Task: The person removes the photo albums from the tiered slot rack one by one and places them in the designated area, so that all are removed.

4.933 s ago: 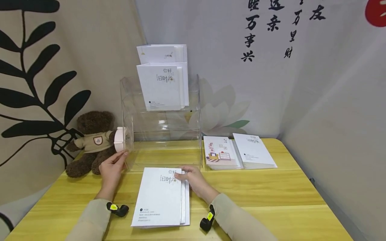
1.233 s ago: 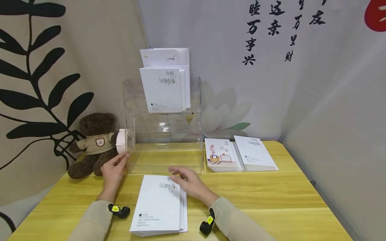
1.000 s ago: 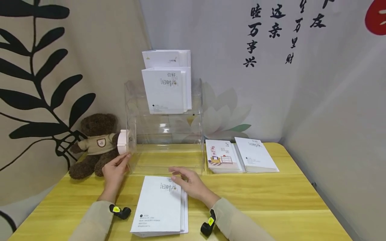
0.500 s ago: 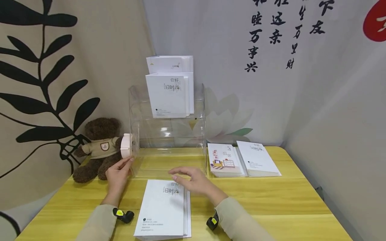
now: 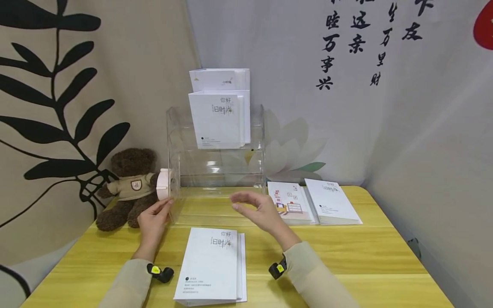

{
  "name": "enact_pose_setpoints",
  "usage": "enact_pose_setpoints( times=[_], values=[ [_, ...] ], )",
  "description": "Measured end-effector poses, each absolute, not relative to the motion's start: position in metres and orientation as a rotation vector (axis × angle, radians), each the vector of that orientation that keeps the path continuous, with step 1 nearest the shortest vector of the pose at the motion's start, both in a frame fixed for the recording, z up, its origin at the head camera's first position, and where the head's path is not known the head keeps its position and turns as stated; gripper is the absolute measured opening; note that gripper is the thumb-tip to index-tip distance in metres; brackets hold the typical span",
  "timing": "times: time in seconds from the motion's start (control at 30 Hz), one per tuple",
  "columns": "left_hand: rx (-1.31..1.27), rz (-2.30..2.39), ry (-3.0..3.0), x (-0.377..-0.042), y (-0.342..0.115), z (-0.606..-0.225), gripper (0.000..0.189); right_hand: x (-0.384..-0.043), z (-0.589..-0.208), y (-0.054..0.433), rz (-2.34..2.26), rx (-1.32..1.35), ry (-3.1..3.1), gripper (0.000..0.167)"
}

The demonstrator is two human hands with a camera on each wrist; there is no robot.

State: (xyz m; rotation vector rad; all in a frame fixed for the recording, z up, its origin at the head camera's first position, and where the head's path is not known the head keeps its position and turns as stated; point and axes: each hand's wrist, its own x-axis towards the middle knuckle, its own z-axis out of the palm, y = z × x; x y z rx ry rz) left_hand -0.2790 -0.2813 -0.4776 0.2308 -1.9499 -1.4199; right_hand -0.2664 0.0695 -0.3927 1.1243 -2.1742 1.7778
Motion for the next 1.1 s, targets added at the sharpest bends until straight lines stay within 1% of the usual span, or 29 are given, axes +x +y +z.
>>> enact_pose_setpoints(
  times=[0.17, 0.27, 0.43, 0.6, 0.73, 0.97, 1.1],
  values=[
    [0.233, -1.437, -1.947, -0.278, -0.281, -0.477, 0.023, -0.264, -0.358, 0.069, 1.742, 1.133, -2.136, 0.029],
    [0.255, -1.432, -1.954, -0.278, -0.282, -0.477, 0.024, -0.272, -0.336, 0.068, 1.697, 1.120, -2.125, 0.030],
    [0.260, -1.451, -1.965, -0.278, -0.282, -0.478, 0.026, -0.311, -0.313, 0.070, 1.647, 1.058, -2.129, 0.033],
    [0.241, -1.434, -1.954, -0.279, -0.282, -0.479, 0.024, -0.347, -0.288, 0.069, 1.557, 1.092, -2.036, 0.034],
    [0.253, -1.419, -1.945, -0.278, -0.281, -0.482, 0.021, -0.364, -0.264, 0.064, 1.348, 1.106, -2.001, 0.035],
    [0.246, -1.402, -1.955, -0.277, -0.281, -0.482, 0.023, -0.397, -0.213, 0.051, 0.723, 1.133, -2.027, 0.049],
    [0.226, -1.388, -1.950, -0.278, -0.282, -0.481, 0.023, -0.411, -0.183, 0.041, 0.511, 1.100, -2.129, 0.058]
  ],
)
